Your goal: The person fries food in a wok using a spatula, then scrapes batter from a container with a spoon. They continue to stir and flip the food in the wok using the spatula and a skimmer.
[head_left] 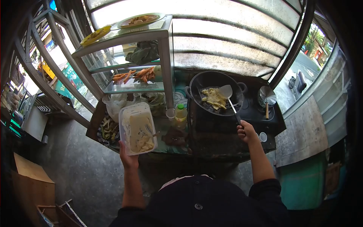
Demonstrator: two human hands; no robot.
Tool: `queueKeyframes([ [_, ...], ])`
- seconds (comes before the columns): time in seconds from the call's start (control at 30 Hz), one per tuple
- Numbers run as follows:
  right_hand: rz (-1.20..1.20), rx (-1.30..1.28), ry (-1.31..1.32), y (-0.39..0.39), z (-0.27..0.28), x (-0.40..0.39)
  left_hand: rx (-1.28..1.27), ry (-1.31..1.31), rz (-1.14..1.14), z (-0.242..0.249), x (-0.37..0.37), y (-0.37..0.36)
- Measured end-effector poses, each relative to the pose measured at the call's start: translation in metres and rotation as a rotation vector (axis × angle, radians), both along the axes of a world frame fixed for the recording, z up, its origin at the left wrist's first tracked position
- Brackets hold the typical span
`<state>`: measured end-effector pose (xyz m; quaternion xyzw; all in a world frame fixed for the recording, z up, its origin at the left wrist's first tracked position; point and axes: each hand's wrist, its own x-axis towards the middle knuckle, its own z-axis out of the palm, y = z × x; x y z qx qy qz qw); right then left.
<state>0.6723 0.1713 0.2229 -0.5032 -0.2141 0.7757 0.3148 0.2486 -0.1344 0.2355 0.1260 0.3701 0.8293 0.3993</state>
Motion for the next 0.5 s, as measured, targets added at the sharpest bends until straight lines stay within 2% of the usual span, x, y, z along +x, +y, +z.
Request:
queueKeyframes([
  [0.13,0.045,0.124,-0.001,-0.005,0.009,-0.002,0.007,-0.005,0.016,0.001,-0.003,0.001],
  [0.2,0.104,0.238,-0.269,-0.005,0.01,-0.005,0.012,-0.011,0.026,0.0,-0.005,0.001],
  [0.33,0.108,0.201,-0.331,0.002,-0.006,-0.007,0.003,-0.017,0.027,0.0,-0.008,0.001],
  [0.4,-0.036,-0.02,-0.011,0.006,-0.005,-0.003,-0.019,-0.014,0.038,0.001,-0.009,0.001],
  [0.5,-0.037,0.017,0.08,0.004,-0.004,-0.001,-0.02,-0.017,0.04,-0.004,-0.015,0.003],
])
